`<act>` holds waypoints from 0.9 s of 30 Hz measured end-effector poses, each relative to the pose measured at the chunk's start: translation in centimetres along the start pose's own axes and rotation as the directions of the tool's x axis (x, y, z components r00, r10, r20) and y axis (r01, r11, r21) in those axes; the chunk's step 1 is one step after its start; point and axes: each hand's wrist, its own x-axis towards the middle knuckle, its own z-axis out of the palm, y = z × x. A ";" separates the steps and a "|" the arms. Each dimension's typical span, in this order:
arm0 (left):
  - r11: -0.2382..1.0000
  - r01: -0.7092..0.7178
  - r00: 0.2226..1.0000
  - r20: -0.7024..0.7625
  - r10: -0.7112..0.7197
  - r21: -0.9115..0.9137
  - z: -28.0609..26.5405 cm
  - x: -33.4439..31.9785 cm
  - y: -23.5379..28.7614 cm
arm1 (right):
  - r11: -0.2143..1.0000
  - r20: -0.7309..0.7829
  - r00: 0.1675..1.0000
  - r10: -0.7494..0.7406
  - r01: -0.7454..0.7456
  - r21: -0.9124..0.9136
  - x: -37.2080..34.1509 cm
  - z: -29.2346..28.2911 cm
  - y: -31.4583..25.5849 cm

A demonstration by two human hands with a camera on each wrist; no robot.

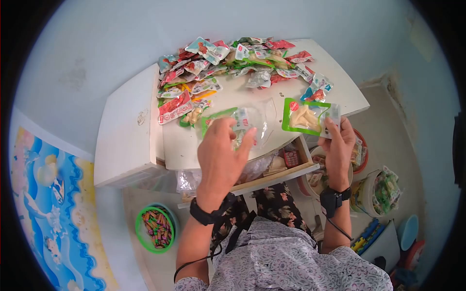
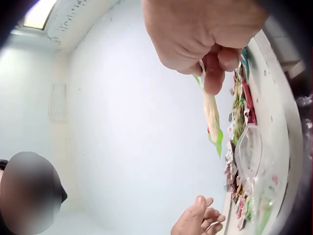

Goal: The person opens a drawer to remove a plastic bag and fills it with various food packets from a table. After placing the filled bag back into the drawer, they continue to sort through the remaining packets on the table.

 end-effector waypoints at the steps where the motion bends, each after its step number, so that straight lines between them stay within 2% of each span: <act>1: 0.997 -0.055 0.998 -0.003 0.055 0.058 0.8 -0.2 0.1 | 1.000 -0.005 1.000 -0.016 0.016 -0.013 0.1 -0.1 0.7; 3: 0.971 -0.164 0.986 -0.006 0.168 0.174 2.4 -0.3 0.3 | 1.000 -0.025 1.000 -0.018 0.017 -0.006 0.0 0.3 2.0; 7: 0.934 -0.203 0.979 0.079 0.188 0.293 4.4 -0.1 0.4 | 0.997 -0.006 1.000 0.023 -0.023 0.076 0.0 1.6 3.5; 10: 0.975 -0.114 0.992 0.082 0.099 0.192 5.8 -0.3 -0.1 | 0.997 0.062 0.997 0.045 -0.049 0.064 -0.2 2.5 3.7; 13: 0.993 -0.106 0.993 0.053 0.103 0.052 5.4 -0.7 1.2 | 0.981 0.088 0.991 0.103 -0.116 0.153 -0.8 3.9 3.5; 16: 0.989 -0.146 0.989 -0.031 0.147 0.034 5.8 -0.9 1.8 | 0.993 0.167 0.979 0.112 -0.118 0.022 -0.9 4.5 3.7; 20: 0.985 -0.174 0.985 -0.016 0.175 0.018 5.5 -1.0 2.5 | 0.980 0.331 0.926 0.184 -0.145 -0.139 -0.8 6.3 4.7; 23: 0.983 -0.183 0.983 -0.021 0.183 -0.021 5.4 -1.1 2.6 | 0.981 0.524 0.830 0.190 -0.184 -0.064 -0.3 7.1 6.5; 26: 0.981 -0.169 0.985 0.000 0.170 -0.093 5.0 -1.3 2.5 | 0.980 0.636 0.747 0.194 -0.181 -0.086 -0.7 7.7 5.9; 27: 0.979 -0.159 0.987 0.007 0.161 -0.128 4.8 -1.4 2.3 | 0.970 0.639 0.731 0.240 -0.202 -0.133 -0.7 7.8 5.6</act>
